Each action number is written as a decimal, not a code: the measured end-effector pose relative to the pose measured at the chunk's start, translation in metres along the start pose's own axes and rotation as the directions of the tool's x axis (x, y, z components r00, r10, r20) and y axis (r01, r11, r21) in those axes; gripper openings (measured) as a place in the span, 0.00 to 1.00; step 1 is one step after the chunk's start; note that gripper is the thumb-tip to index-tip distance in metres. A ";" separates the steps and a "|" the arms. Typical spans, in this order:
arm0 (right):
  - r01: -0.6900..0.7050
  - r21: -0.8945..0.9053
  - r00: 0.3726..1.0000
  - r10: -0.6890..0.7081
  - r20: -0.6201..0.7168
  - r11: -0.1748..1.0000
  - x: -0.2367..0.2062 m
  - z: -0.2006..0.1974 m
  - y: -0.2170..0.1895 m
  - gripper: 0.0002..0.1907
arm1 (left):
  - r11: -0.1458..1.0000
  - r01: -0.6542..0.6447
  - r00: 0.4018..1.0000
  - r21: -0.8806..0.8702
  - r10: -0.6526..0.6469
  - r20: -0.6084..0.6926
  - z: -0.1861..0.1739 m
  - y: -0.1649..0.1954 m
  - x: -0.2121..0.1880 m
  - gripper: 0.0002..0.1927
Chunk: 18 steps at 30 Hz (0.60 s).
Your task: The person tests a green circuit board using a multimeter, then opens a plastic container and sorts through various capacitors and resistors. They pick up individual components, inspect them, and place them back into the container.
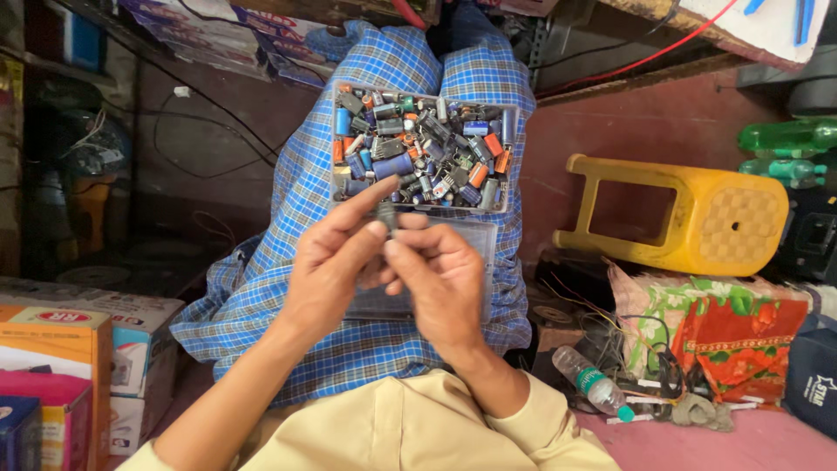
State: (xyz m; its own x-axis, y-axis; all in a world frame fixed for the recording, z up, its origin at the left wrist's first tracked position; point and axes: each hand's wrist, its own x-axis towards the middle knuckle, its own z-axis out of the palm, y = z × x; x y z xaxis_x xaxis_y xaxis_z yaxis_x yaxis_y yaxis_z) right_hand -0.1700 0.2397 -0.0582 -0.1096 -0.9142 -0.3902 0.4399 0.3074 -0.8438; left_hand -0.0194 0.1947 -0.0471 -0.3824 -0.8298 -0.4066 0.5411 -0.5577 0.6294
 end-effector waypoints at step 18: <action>0.018 0.070 0.988 -0.007 -0.156 0.997 0.007 -0.040 -0.006 0.05 | 0.984 0.058 0.979 -0.169 -0.024 0.200 0.017 -0.034 0.038 0.22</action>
State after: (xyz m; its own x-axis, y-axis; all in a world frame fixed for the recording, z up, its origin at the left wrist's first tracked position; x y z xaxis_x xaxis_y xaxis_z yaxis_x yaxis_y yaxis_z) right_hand -0.2095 0.2418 -0.0705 -0.2501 -0.8639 -0.4372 0.4992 0.2718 -0.8228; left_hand -0.0651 0.1823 -0.0723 -0.5373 -0.7954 -0.2803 0.6369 -0.6006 0.4835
